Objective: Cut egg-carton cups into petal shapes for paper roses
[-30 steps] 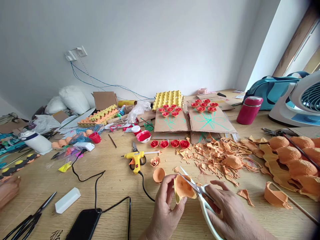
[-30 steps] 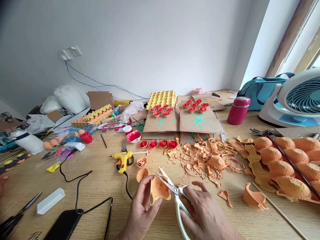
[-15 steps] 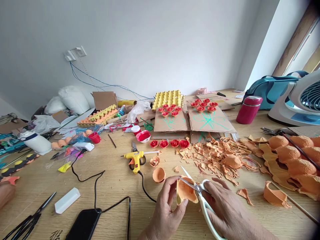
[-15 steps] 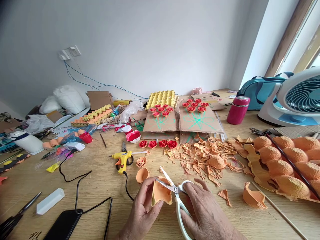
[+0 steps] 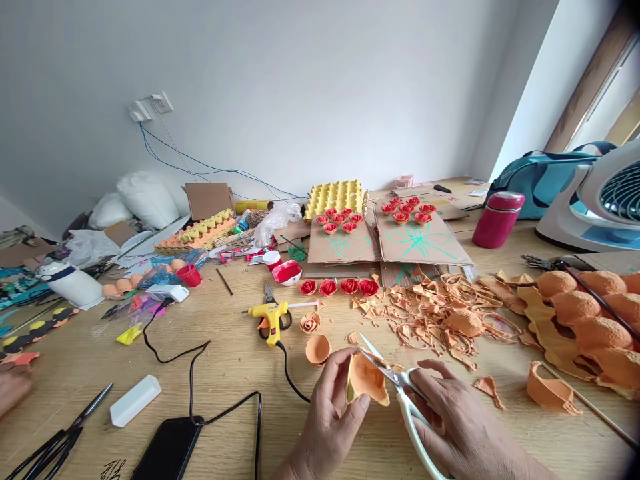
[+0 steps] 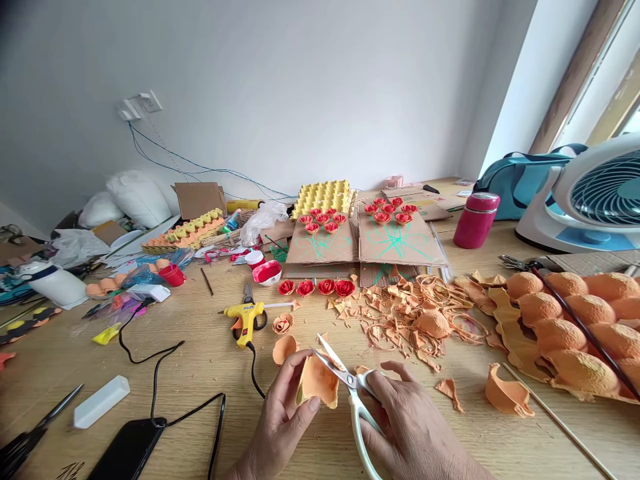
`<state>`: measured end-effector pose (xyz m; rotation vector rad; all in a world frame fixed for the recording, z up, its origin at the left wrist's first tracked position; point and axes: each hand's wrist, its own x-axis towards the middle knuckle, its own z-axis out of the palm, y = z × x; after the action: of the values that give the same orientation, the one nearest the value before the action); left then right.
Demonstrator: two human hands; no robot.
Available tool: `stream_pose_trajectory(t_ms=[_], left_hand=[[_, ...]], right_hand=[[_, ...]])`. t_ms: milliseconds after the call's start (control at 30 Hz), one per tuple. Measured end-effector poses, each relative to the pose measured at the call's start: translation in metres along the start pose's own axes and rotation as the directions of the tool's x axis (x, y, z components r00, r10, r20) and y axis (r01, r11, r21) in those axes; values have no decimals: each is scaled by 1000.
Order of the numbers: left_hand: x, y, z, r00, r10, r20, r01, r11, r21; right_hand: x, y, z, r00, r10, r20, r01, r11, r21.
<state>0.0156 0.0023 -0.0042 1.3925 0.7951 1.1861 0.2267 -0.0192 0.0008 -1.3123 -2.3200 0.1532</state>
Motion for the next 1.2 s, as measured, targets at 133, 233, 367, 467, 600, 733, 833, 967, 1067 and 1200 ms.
stream_pose_trajectory(t_ms=[133, 233, 367, 467, 600, 733, 833, 967, 1067, 1200], left_hand=[[0, 1, -1, 998, -49, -46, 48, 999, -26], [-1, -9, -7, 989, -77, -126, 74, 997, -30], [0, -20, -14, 970, -130, -206, 114, 990, -87], [2, -19, -14, 961, -185, -204, 149, 972, -183], [5, -13, -10, 956, -251, -150, 187, 920, -344], [6, -11, -8, 957, -257, -135, 189, 905, -382], [5, -12, -8, 960, -256, -108, 206, 917, -342], [3, -10, -8, 967, -229, -111, 194, 946, -258], [5, -6, -7, 979, -159, -131, 141, 980, -140], [6, -5, -5, 997, -47, -67, 43, 997, -62]], right_hand=[[-1, 1, 1, 1000, 13, -18, -12, 999, 31], [-2, 2, 3, 999, 30, -24, -29, 998, 49], [-2, 4, 6, 999, 24, -45, -21, 997, 73], [-3, 7, 7, 997, 66, -48, -61, 993, 99], [-2, 9, 3, 986, 167, -4, -165, 977, 137], [1, 5, -2, 988, 155, -21, -150, 977, 155], [3, -1, -4, 992, 125, 7, -125, 981, 149], [4, -3, -3, 991, 109, 79, -118, 986, 118], [4, -2, -3, 990, 113, 87, -122, 987, 107], [3, -1, -1, 986, 135, 99, -146, 983, 111]])
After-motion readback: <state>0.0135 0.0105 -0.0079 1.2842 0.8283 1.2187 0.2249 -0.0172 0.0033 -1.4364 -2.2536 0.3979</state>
